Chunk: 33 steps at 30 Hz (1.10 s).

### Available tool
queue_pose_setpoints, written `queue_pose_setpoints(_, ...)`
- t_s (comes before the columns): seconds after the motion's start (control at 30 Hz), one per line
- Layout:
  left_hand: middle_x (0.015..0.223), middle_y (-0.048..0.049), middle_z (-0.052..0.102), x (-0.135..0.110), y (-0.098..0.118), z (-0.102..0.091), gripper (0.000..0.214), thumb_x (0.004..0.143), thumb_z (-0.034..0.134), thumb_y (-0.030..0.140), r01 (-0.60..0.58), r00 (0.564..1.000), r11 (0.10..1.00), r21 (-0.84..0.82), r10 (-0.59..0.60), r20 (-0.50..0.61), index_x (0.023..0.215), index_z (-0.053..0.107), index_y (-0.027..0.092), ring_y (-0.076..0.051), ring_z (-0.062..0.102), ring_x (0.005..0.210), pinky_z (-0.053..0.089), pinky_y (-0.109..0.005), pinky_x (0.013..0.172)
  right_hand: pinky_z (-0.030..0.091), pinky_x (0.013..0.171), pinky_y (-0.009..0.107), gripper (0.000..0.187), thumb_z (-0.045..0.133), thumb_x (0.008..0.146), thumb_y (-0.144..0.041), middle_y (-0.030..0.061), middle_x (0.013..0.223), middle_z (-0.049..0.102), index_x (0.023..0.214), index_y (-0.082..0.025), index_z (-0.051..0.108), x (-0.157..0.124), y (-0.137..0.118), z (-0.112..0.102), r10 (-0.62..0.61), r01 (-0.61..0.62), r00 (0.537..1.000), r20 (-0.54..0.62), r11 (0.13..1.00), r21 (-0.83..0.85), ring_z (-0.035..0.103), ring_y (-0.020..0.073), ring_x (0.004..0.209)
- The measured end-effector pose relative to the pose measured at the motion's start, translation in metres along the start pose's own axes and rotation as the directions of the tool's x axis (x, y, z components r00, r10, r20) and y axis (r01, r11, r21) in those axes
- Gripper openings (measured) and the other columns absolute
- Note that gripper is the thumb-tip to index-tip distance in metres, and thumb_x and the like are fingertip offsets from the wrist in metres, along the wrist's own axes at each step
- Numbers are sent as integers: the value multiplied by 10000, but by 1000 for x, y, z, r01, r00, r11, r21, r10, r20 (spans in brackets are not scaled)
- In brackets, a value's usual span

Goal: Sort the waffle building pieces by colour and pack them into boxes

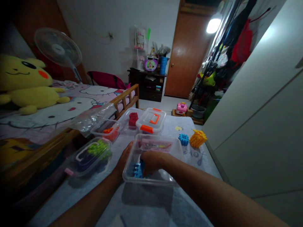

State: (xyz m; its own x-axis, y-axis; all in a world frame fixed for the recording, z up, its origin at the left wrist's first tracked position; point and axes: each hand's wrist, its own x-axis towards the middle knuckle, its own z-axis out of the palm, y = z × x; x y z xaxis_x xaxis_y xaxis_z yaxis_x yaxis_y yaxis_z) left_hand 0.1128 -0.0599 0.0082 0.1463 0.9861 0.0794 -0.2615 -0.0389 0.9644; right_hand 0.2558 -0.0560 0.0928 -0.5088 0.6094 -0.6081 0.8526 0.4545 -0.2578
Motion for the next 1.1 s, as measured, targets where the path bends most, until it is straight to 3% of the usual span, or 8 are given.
queue_pose_setpoints(0.23,1054,-70,711,-4,7,3,432,839,558,549,25,999,999,-21,-26,-43,1048,651,182,-259,619,1035,474,-335,892,506,770,317,507,695,732,-314,135,1149,699,1201,-130,637,-13,3,-12,-36,37,999,-39,999,5,672,276,990)
queue_pose_setpoints(0.37,1085,-65,706,-1,1,0,440,822,582,549,24,998,1000,-3,-24,-54,1073,661,195,-268,603,1073,462,-346,925,509,798,304,539,652,797,-350,137,1217,673,1286,-133,582,-22,8,-17,-36,42,995,-98,997,60,668,250,1026)
queue_pose_setpoints(0.57,1046,-64,709,1,2,-2,397,729,682,522,50,990,998,34,-45,-136,979,692,214,-302,551,1171,431,-366,999,503,761,325,517,674,767,-342,181,1175,684,1210,-79,628,-3,8,-3,-72,74,997,27,993,-88,669,296,1011)
queue_pose_setpoints(0.73,998,-59,714,-1,9,0,316,746,671,476,-3,997,998,59,8,-78,934,705,224,-296,582,1105,473,-370,940,488,679,278,409,643,793,-309,139,1081,722,1142,-98,673,5,6,6,-138,142,987,78,988,-54,689,246,915)
queue_pose_setpoints(0.83,1003,-59,711,0,10,0,296,719,701,453,-3,997,996,90,10,-77,908,712,226,-296,601,1063,472,-371,936,492,690,283,426,652,794,-311,141,1102,713,1160,-93,661,-4,5,-1,-136,140,987,89,989,-42,680,247,929)
queue_pose_setpoints(0.93,1003,-62,711,-1,9,-1,307,724,693,465,20,995,997,75,-13,-104,913,715,224,-302,600,1070,465,-372,945,498,710,286,469,676,787,-350,121,1129,700,1195,-123,637,-32,11,-24,-120,120,993,-18,993,10,669,234,938)
queue_pose_setpoints(1.0,1020,-63,711,-2,7,-1,334,745,677,476,25,994,998,63,-18,-104,954,714,218,-300,593,1085,449,-366,970,498,722,261,392,626,842,-344,79,1107,702,1190,-165,632,-60,26,-44,-93,126,975,-202,980,157,666,182,905)
queue_pose_setpoints(1.1,1079,-62,706,-3,6,0,373,777,656,487,25,999,998,51,-23,-43,1020,705,208,-291,581,1113,426,-355,1003,496,761,249,329,533,895,-239,73,1082,704,1207,-162,601,-96,64,-64,73,77,861,-503,960,270,664,148,877)
